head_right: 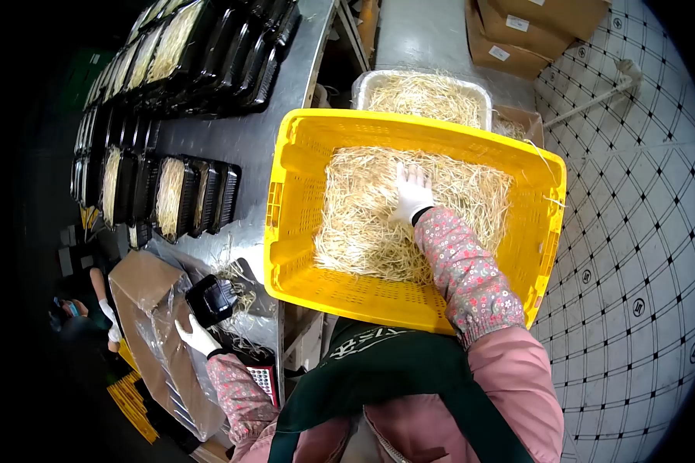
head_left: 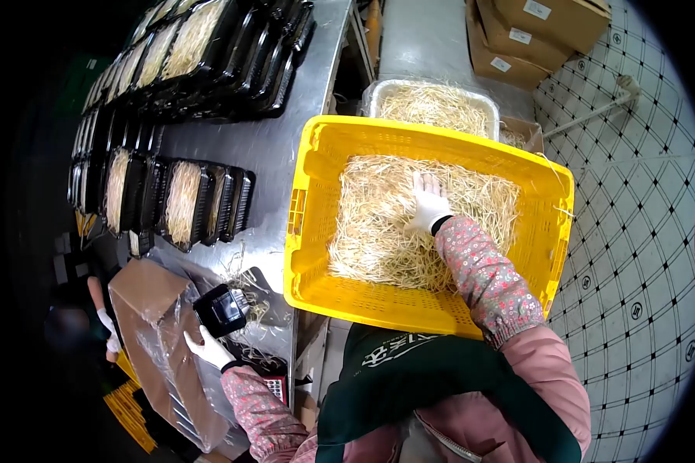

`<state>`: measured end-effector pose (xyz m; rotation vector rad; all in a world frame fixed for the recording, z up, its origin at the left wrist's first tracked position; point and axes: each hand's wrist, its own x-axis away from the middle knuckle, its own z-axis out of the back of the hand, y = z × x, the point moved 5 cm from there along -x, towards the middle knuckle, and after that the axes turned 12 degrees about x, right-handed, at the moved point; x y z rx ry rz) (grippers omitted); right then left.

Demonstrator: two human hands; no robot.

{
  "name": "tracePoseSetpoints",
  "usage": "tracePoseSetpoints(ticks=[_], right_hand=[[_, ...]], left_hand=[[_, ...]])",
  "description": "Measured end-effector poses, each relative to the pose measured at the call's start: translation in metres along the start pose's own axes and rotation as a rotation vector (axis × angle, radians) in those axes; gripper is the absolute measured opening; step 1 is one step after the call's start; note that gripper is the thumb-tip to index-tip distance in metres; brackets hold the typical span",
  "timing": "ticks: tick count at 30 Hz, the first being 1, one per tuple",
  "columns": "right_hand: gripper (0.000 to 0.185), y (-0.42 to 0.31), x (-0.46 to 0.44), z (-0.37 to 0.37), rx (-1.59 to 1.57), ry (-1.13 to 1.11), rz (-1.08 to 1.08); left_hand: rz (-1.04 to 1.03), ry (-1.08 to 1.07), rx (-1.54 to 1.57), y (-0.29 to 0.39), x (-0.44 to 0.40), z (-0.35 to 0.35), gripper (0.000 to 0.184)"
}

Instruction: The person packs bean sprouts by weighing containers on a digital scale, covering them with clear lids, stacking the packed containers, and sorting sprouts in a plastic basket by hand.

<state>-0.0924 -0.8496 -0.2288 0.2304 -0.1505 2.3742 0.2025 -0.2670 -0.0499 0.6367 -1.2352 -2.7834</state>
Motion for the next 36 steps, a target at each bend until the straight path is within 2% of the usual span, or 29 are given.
tracePoseSetpoints(ticks=[1,3,4,5,6,7,8,9,11,12,13,15,16,17,18,19,21,23,25,27,28,30,31,33,34,36], right_hand=[[0.115,-0.001,0.000,0.002,0.036,0.068,-0.010],[0.113,-0.002,0.000,-0.011,-0.161,-0.265,0.023],[0.113,-0.002,0.001,-0.006,-0.154,-0.261,0.033],[0.094,-0.004,0.005,0.001,-0.176,-0.247,0.080],[0.075,-0.005,0.009,0.010,-0.198,-0.230,0.126],[0.057,-0.008,0.012,0.017,-0.219,-0.212,0.173],[0.042,-0.009,0.015,0.020,-0.242,-0.087,0.245],[0.051,-0.005,0.019,0.027,-0.371,-0.062,0.158],[0.061,0.004,0.029,0.020,-0.483,0.078,0.135],[0.075,0.004,0.031,0.028,-0.392,-0.108,0.132],[0.075,0.006,0.034,0.032,-0.390,-0.095,0.134],[0.089,0.017,0.035,0.028,-0.316,-0.255,0.014],[0.091,0.017,0.037,0.038,-0.308,-0.287,-0.035],[0.089,0.020,0.039,0.037,-0.246,-0.212,-0.045],[0.089,0.021,0.041,0.037,-0.183,-0.258,-0.008],[0.090,0.020,0.038,0.042,-0.116,-0.291,0.027],[0.093,0.011,0.040,0.068,-0.071,-0.241,0.039],[0.096,-0.015,0.050,0.107,-0.065,-0.164,0.052],[0.100,-0.056,0.059,0.150,-0.036,0.061,0.170],[0.098,-0.109,0.072,0.195,0.018,0.086,0.223],[0.097,-0.139,0.081,0.215,0.048,0.116,0.293],[0.091,-0.202,0.100,0.245,0.080,0.198,0.435],[0.091,-0.236,0.112,0.258,0.085,0.218,0.473],[0.083,-0.311,0.141,0.278,0.153,0.175,0.596],[0.053,-0.349,0.160,0.287,0.135,0.307,0.723],[0.051,-0.419,0.189,0.287,0.086,0.335,0.903]], left_hand=[[0.117,0.039,0.033,-0.025,-0.004,0.003,0.067],[0.331,0.051,0.161,-0.059,-0.006,0.002,0.079],[0.460,0.088,0.340,-0.059,0.001,-0.003,0.080],[0.585,0.124,0.519,-0.058,0.008,-0.008,0.082],[0.672,0.143,0.566,-0.075,0.006,-0.010,0.078],[0.755,-0.030,0.595,-0.083,0.003,-0.012,0.067],[0.820,-0.008,0.646,-0.094,0.002,-0.016,0.061],[0.884,0.013,0.698,-0.107,0.001,-0.021,0.056],[0.898,0.002,0.672,-0.108,0.003,-0.025,0.051],[0.917,0.028,0.664,-0.119,0.005,-0.023,0.048],[0.932,0.049,0.661,-0.132,0.002,-0.028,0.045],[0.882,0.079,0.770,-0.160,-0.005,-0.037,0.028],[0.889,0.089,0.783,-0.154,0.001,-0.036,0.028],[0.869,0.173,0.720,-0.147,0.006,-0.034,0.022],[0.846,0.252,0.661,-0.129,0.011,-0.031,0.016],[0.981,0.267,0.779,-0.108,0.021,-0.034,0.019],[0.802,0.231,0.978,-0.108,0.013,-0.036,0.022],[0.773,0.173,1.132,-0.116,0.006,-0.034,0.024],[0.494,0.157,0.991,-0.062,0.006,-0.003,0.022],[0.353,0.182,1.072,-0.026,0.000,0.021,0.024],[0.254,0.194,0.988,0.007,0.002,0.043,0.026],[-0.020,0.215,0.865,0.029,-0.002,0.075,0.032],[-0.053,0.233,0.929,0.047,-0.002,0.088,0.038],[-0.406,0.215,0.494,0.097,0.005,0.132,0.047],[-0.518,0.224,0.422,0.114,0.011,0.151,0.052],[-0.596,0.174,0.296,0.120,0.020,0.167,0.062]])
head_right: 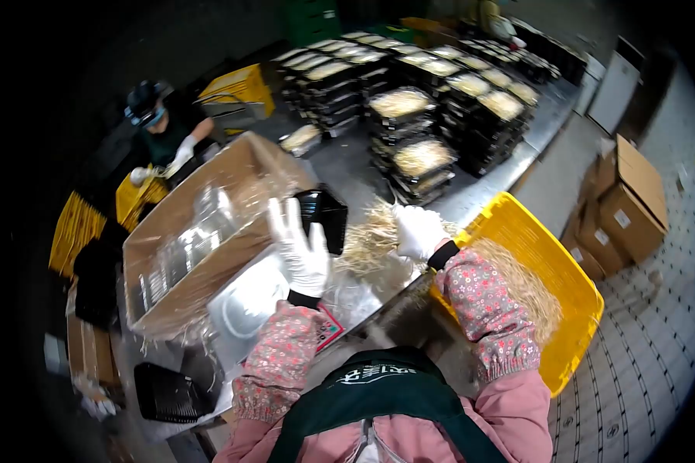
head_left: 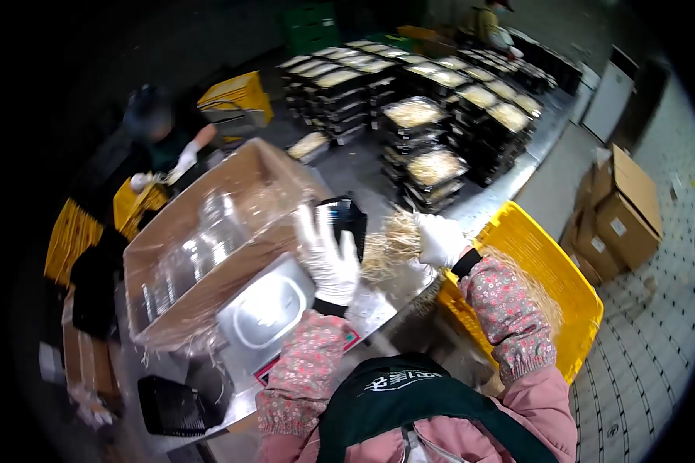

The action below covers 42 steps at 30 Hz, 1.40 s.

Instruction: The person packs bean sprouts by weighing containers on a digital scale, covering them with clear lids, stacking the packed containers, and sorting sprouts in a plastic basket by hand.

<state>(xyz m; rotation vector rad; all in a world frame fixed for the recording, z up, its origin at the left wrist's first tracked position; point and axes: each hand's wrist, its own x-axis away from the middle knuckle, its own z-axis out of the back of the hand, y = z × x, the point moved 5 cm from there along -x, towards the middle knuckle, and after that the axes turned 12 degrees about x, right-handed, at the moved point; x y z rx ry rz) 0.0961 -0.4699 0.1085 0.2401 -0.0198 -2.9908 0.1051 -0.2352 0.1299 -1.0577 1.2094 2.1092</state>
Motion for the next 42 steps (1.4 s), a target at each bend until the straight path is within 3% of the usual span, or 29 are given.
tracePoseSetpoints(ticks=[2,5,6,7,9,10,12,13,15,16,17,20,23,25,28,29,31,33,35,37,42], right_hand=[[0.045,-0.065,-0.031,-0.001,0.007,0.048,0.149],[0.039,-0.150,-0.061,0.002,-0.077,0.118,0.337],[0.042,-0.174,-0.065,0.007,-0.123,0.092,0.394],[0.058,-0.197,-0.067,0.011,-0.186,0.115,0.497],[0.061,-0.236,-0.074,0.001,-0.227,0.096,0.628],[0.066,-0.250,-0.079,-0.013,-0.211,0.061,0.682],[0.058,-0.278,-0.077,-0.024,-0.222,0.135,0.810],[0.058,-0.288,-0.076,-0.030,-0.208,0.119,0.858],[0.064,-0.306,-0.079,-0.059,-0.173,0.091,0.921],[0.064,-0.314,-0.078,-0.068,-0.174,0.074,0.945],[0.064,-0.319,-0.077,-0.080,-0.175,0.057,0.960],[0.066,-0.330,-0.075,-0.090,-0.193,-0.043,0.866],[0.070,-0.321,-0.081,-0.100,-0.372,-0.046,0.954],[0.082,-0.311,-0.084,-0.092,-0.370,-0.212,0.981],[0.090,-0.279,-0.090,-0.077,-0.346,-0.098,0.969],[0.085,-0.269,-0.095,-0.067,-0.266,0.064,1.010],[0.074,-0.249,-0.104,-0.049,-0.042,-0.143,0.966],[0.058,-0.241,-0.112,-0.063,-0.082,-0.279,0.899],[0.027,-0.244,-0.110,-0.079,-0.050,-0.110,0.878],[0.014,-0.250,-0.112,-0.089,-0.055,-0.078,0.814],[0.015,-0.214,-0.129,-0.064,-0.293,-0.067,0.776]], left_hand=[[-0.040,-0.128,-0.185,-0.006,0.011,0.007,0.063],[0.201,-0.338,-0.240,-0.035,0.036,0.030,0.055],[0.270,-0.256,-0.115,-0.055,0.048,0.047,0.053],[0.332,-0.170,0.012,-0.071,0.060,0.065,0.052],[0.499,-0.006,0.229,-0.098,0.093,0.091,0.050],[0.611,0.016,0.282,-0.112,0.111,0.096,0.051],[0.812,0.055,0.439,-0.135,0.141,0.115,0.054],[0.860,-0.036,0.267,-0.145,0.148,0.126,0.061],[0.830,-0.067,0.010,-0.149,0.152,0.147,0.069],[0.570,-0.116,-0.320,-0.136,0.136,0.158,0.077],[0.373,-0.097,-0.359,-0.125,0.125,0.159,0.078],[0.428,-0.452,-0.324,-0.135,0.121,0.146,0.072],[0.459,-0.402,-0.293,-0.131,0.119,0.144,0.065],[0.447,-0.422,-0.325,-0.134,0.121,0.137,0.063],[0.441,-0.441,-0.440,-0.135,0.125,0.133,0.059],[0.445,-0.445,-0.521,-0.136,0.127,0.133,0.058],[0.420,-0.463,-0.539,-0.130,0.122,0.129,0.053],[0.421,-0.469,-0.567,-0.128,0.118,0.128,0.053],[0.426,-0.466,-0.575,-0.128,0.117,0.128,0.053],[0.428,-0.467,-0.584,-0.129,0.118,0.127,0.053],[0.376,-0.438,-0.607,-0.130,0.121,0.129,0.056]])
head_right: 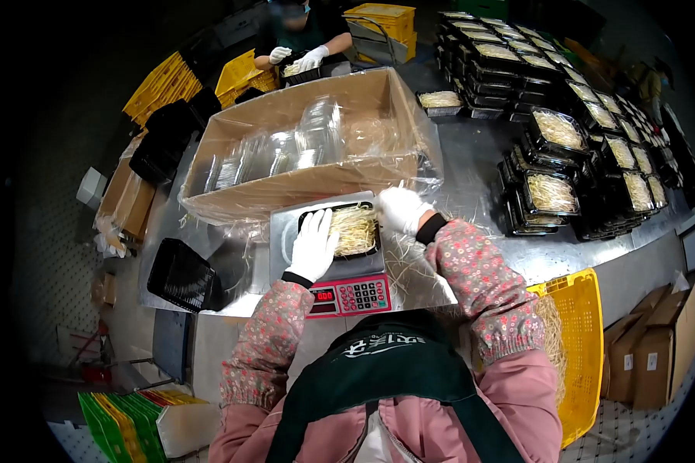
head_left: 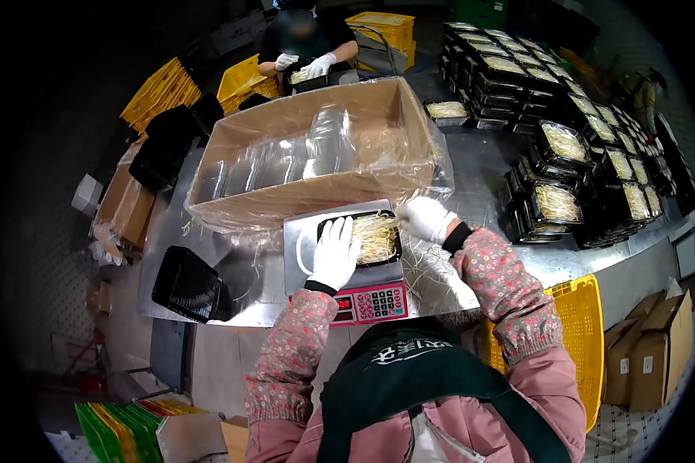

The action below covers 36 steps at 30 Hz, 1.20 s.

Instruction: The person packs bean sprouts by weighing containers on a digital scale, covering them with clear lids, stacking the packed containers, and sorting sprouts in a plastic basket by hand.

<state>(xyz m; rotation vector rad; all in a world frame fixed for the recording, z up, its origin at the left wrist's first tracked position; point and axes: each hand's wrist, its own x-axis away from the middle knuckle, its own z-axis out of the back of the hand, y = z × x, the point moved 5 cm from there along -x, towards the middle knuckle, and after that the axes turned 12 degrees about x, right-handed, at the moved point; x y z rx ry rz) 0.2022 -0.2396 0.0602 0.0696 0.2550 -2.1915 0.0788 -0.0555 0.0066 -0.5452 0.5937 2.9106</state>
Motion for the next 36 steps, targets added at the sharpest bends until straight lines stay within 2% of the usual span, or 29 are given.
tracePoseSetpoints(ticks=[3,5,6,7,10,11,13,15,16,17,19,20,22,23,24,25,26,27,30,31,33,34,35,36], right_hand=[[0.016,0.029,0.018,0.041,-0.103,0.068,0.008],[0.017,0.047,0.035,0.063,-0.206,0.096,-0.084],[0.017,0.061,0.045,0.063,-0.239,0.145,-0.127],[0.018,0.075,0.056,0.061,-0.272,0.192,-0.169],[0.017,0.110,0.084,0.009,-0.670,0.124,-0.433],[0.024,0.135,0.093,-0.034,-0.569,0.025,-0.444],[0.037,0.127,0.107,-0.056,0.130,-0.238,-0.286],[0.049,0.113,0.106,-0.041,0.181,-0.418,-0.273],[0.050,0.110,0.095,-0.035,0.226,-0.269,-0.283],[0.051,0.089,0.078,-0.012,0.028,-0.202,-0.294],[0.047,0.052,0.047,0.007,-0.165,0.319,-0.121],[0.050,0.022,0.027,0.024,-0.341,0.270,-0.111],[0.052,-0.022,-0.002,0.007,-0.431,0.309,-0.004],[0.053,-0.046,-0.010,-0.003,-0.388,0.262,0.002],[0.058,-0.065,-0.019,-0.015,-0.469,-0.025,-0.057],[0.065,-0.069,-0.025,-0.049,-0.409,0.047,0.022],[0.071,-0.068,-0.025,-0.078,-0.337,0.058,-0.081],[0.064,-0.073,-0.025,-0.080,-0.282,0.098,-0.095],[0.069,-0.071,-0.030,-0.076,-0.204,0.010,-0.193],[0.069,-0.067,-0.034,-0.079,-0.259,-0.049,-0.170],[0.071,-0.057,-0.034,-0.077,-0.395,-0.072,-0.022],[0.073,-0.053,-0.029,-0.075,-0.380,0.055,0.104],[0.074,-0.045,-0.024,-0.079,-0.290,0.056,0.188],[0.068,-0.044,-0.023,-0.074,-0.259,-0.018,0.156]], left_hand=[[0.007,0.015,0.056,-0.002,0.001,0.009,0.064],[0.045,0.042,0.148,0.005,-0.001,0.039,0.067],[0.037,0.121,0.314,-0.013,0.002,0.042,0.065],[0.103,0.207,0.624,-0.024,0.007,0.051,0.058],[0.237,0.329,0.722,-0.040,0.020,0.107,0.051],[0.262,0.349,0.693,-0.054,0.025,0.116,0.051],[0.328,0.364,0.730,-0.050,0.029,0.140,0.050],[0.221,0.304,0.548,-0.044,0.027,0.149,0.050],[0.198,0.268,0.505,-0.041,0.024,0.144,0.051],[0.176,0.226,0.462,-0.036,0.021,0.134,0.052],[-0.050,0.124,0.340,-0.011,0.009,0.107,0.061],[-0.053,0.060,0.268,0.000,0.000,0.088,0.066],[-0.091,-0.023,0.195,0.017,-0.015,0.052,0.074],[-0.123,-0.046,0.194,0.021,-0.019,0.036,0.078],[-0.093,-0.110,0.234,0.015,-0.024,0.021,0.075],[-0.131,-0.054,0.199,0.009,-0.022,0.009,0.064],[-0.068,-0.102,0.226,0.002,-0.021,0.002,0.057],[-0.011,-0.150,0.253,-0.004,-0.024,-0.001,0.050],[0.120,-0.178,0.214,-0.014,-0.036,-0.012,0.040],[0.085,-0.147,0.180,-0.015,-0.038,-0.015,0.040],[0.059,-0.087,0.238,-0.015,-0.032,-0.017,0.045],[0.097,-0.165,0.237,-0.010,-0.028,-0.011,0.054],[0.109,-0.163,0.248,-0.012,-0.024,-0.014,0.064],[0.090,-0.149,0.270,-0.010,-0.023,-0.014,0.066]])
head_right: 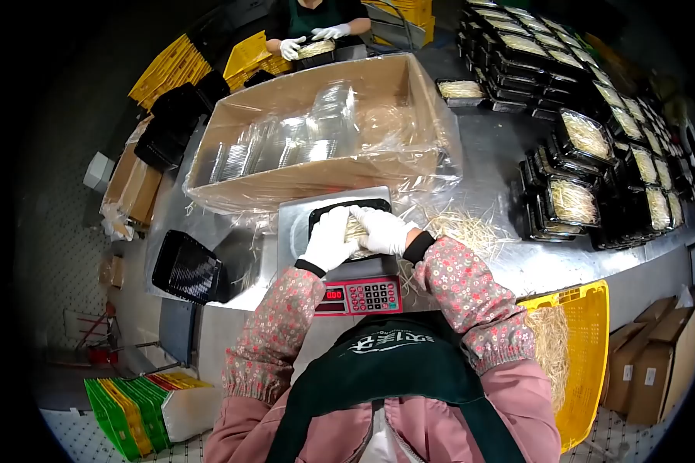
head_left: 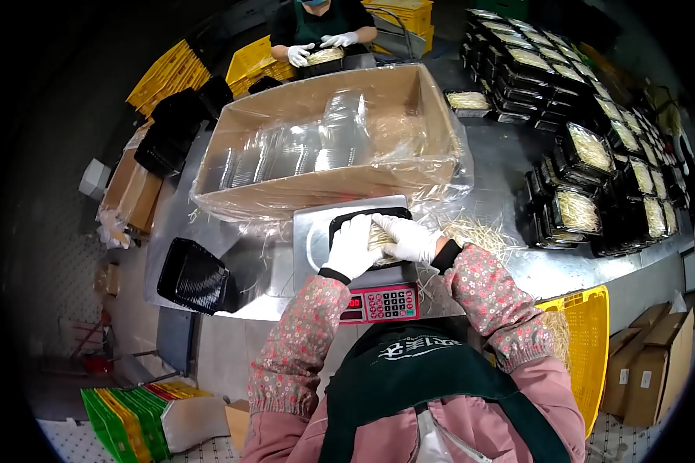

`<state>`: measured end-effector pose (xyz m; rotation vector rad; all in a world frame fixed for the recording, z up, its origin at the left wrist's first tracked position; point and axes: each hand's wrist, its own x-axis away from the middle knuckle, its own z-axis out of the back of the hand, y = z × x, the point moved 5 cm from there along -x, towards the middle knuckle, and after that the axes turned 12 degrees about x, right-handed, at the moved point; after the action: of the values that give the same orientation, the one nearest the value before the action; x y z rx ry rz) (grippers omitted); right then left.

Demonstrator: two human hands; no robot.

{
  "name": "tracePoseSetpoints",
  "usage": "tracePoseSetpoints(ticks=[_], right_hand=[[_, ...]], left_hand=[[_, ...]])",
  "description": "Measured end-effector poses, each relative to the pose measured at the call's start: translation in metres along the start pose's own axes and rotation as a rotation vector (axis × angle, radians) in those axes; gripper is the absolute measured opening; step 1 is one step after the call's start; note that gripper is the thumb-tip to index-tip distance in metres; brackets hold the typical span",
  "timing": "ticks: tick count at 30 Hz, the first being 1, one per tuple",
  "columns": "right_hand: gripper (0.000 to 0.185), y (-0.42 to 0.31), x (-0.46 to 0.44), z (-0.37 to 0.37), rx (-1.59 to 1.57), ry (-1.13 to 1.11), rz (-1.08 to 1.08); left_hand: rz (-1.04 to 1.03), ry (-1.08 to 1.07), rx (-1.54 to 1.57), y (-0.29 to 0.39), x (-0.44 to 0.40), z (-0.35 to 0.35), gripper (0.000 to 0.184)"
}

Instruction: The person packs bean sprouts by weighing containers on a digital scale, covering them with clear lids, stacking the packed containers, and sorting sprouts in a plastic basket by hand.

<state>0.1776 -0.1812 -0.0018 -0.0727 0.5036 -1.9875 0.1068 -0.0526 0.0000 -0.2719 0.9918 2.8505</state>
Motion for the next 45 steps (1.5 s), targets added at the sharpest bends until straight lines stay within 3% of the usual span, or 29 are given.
tracePoseSetpoints(ticks=[2,4,5,8,13,15,19,20,21,23,24,25,26,27,28,30,31,36,39,41,45], right_hand=[[0.062,-0.009,0.000,0.020,0.026,-0.069,-0.049],[0.035,-0.016,-0.003,0.040,0.060,-0.151,-0.048],[0.035,-0.011,-0.004,0.038,0.064,-0.147,-0.051],[0.010,0.001,0.003,0.049,-0.023,-0.003,-0.159],[0.014,0.018,0.020,0.073,-0.157,0.090,-0.119],[0.012,0.024,0.035,0.113,-0.176,0.112,-0.226],[0.014,0.074,0.077,0.131,-0.514,0.243,-0.304],[0.017,0.092,0.090,0.127,-0.370,0.123,-0.521],[0.020,0.100,0.095,0.128,0.038,-0.041,-0.527],[0.022,0.102,0.105,0.110,0.425,-0.240,-0.461],[0.028,0.085,0.099,0.112,0.348,0.031,-0.337],[0.036,0.063,0.084,0.111,0.281,0.062,-0.337],[0.050,0.051,0.071,0.097,0.192,0.244,-0.188],[0.054,0.025,0.058,0.088,-0.011,0.245,-0.198],[0.059,-0.012,0.047,0.088,-0.066,0.207,-0.192],[0.075,-0.036,0.024,0.066,-0.197,-0.066,-0.226],[0.081,-0.042,0.021,0.027,0.334,0.028,-0.254],[0.083,-0.036,0.008,0.006,0.272,-0.043,-0.253],[0.085,-0.032,0.007,0.027,0.325,-0.158,-0.097],[0.069,-0.028,-0.014,0.083,0.125,-0.289,-0.157],[0.051,0.012,-0.095,0.114,0.008,0.206,-0.124]], left_hand=[[-0.006,-0.047,0.035,0.003,-0.001,0.002,0.072],[-0.021,-0.040,-0.017,-0.005,0.001,-0.003,0.075],[-0.027,-0.029,-0.070,-0.008,0.002,-0.006,0.079],[-0.015,-0.062,-0.061,-0.006,0.003,-0.007,0.082],[-0.054,-0.102,-0.001,0.005,0.001,-0.004,0.093],[-0.062,-0.097,0.064,0.010,0.005,0.006,0.094],[-0.081,-0.051,0.229,0.028,0.018,0.037,0.095],[-0.025,-0.028,0.345,0.026,0.021,0.042,0.093],[-0.024,0.002,0.305,0.024,0.024,0.047,0.094],[-0.042,0.015,0.252,0.021,0.026,0.046,0.088],[-0.044,0.016,0.253,0.022,0.022,0.043,0.088],[-0.104,0.011,0.202,0.027,0.016,0.036,0.081],[-0.165,0.002,0.149,0.032,0.012,0.029,0.075],[-0.271,0.030,0.049,0.037,0.007,0.022,0.059],[-0.268,0.001,-0.049,0.035,0.001,0.011,0.054],[-0.317,0.020,-0.194,0.031,-0.011,-0.004,0.044],[-0.172,-0.035,-0.187,0.021,-0.015,-0.015,0.043],[-0.142,0.003,-0.323,0.012,-0.016,-0.020,0.046],[-0.098,-0.046,-0.264,0.022,-0.013,-0.015,0.054],[-0.165,-0.070,-0.111,0.029,-0.011,-0.006,0.058],[-0.084,-0.011,-0.056,0.061,-0.009,0.023,0.080]])
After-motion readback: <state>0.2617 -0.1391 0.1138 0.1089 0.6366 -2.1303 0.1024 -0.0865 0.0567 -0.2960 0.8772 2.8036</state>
